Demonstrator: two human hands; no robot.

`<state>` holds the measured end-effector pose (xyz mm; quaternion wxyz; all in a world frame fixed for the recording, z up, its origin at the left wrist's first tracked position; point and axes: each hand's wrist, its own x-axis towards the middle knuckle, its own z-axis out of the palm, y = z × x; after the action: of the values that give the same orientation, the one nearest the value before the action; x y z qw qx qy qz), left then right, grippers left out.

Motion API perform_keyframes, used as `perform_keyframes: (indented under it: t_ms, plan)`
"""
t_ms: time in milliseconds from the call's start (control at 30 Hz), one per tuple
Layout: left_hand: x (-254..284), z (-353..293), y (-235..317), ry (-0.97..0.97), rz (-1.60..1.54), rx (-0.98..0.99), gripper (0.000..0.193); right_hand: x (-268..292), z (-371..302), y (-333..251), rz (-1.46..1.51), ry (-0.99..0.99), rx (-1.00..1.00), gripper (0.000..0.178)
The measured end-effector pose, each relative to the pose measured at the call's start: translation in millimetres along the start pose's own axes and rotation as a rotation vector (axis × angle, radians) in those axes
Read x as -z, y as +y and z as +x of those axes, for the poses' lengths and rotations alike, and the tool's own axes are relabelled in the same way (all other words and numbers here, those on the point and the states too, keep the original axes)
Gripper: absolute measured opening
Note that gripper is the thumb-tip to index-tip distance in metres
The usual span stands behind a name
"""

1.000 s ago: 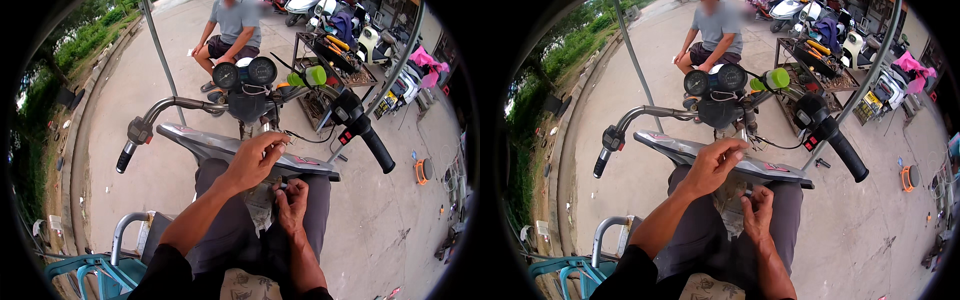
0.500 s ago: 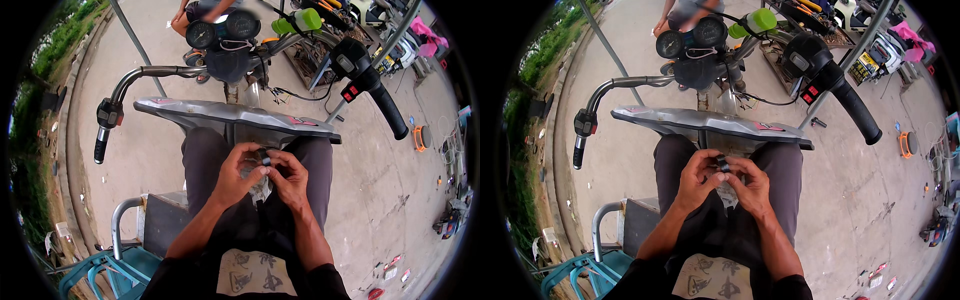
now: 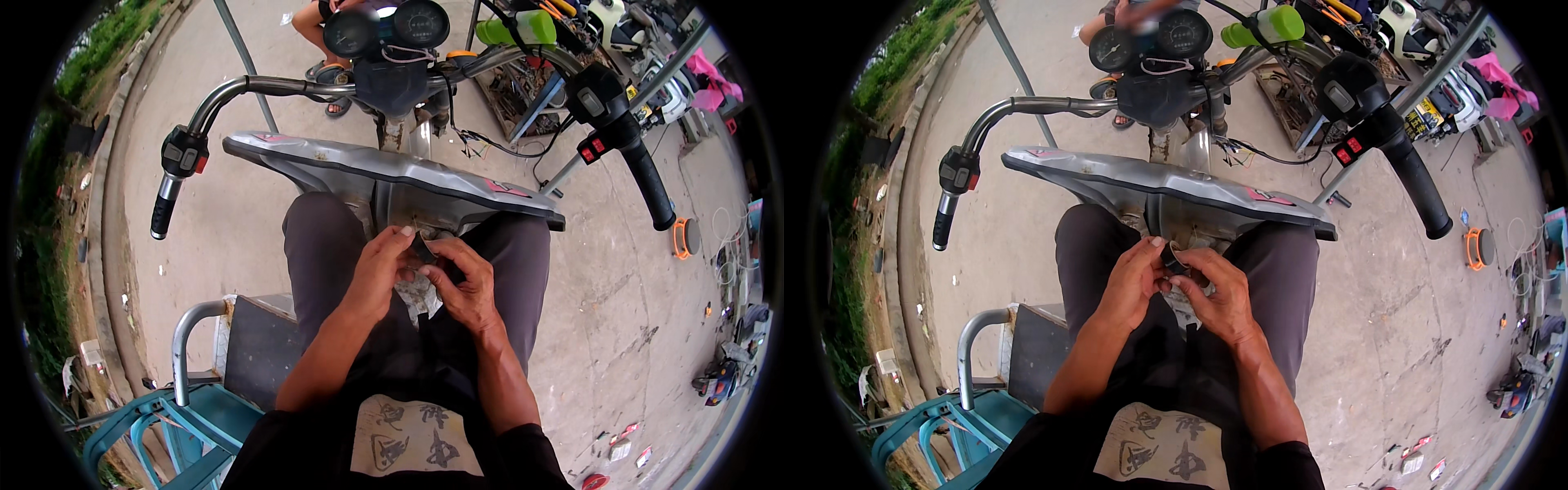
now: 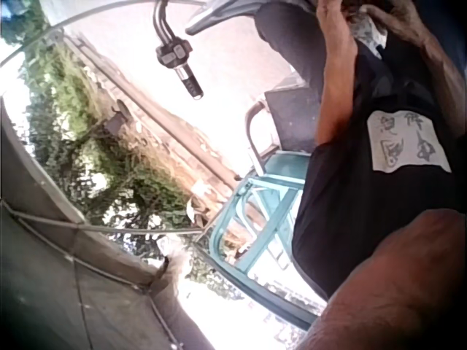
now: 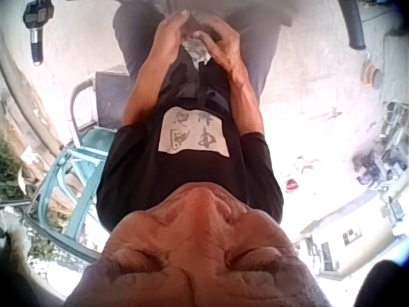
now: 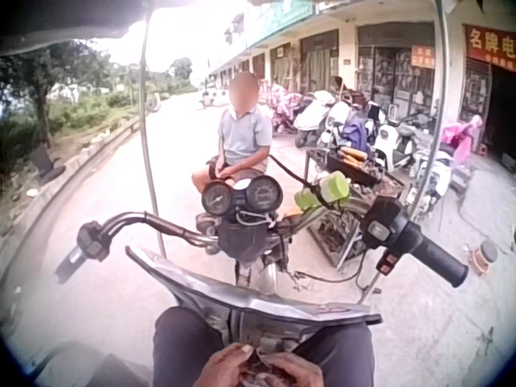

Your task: The person connects and tapes several electrical wires on a motorcycle dashboard by hand, while another person assists by holding the components.

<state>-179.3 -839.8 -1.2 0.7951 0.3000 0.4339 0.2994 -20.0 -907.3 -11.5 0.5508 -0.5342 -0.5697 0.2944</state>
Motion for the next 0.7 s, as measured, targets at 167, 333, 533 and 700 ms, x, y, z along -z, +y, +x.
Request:
perform_keyframes:
  t_ms: [167, 333, 533, 700]
  plan:
    - [0, 0, -6, 0.030, 0.130, 0.003, 0.024, 6, -2, 7, -0.004, -0.036, 0.062, 0.034]
    - [-11, -13, -11, 0.062, 0.209, -0.424, 0.018, 12, -3, 6, 0.008, -0.031, 0.014, 0.031]
    - [-28, -45, -5, 0.212, 0.876, -0.843, 0.020, 20, -7, -3, 0.037, 0.018, -0.072, 0.029]
    - [-47, -45, -10, 0.219, 0.915, -0.952, 0.020, 26, -11, -10, 0.021, 0.075, -0.067, 0.027]
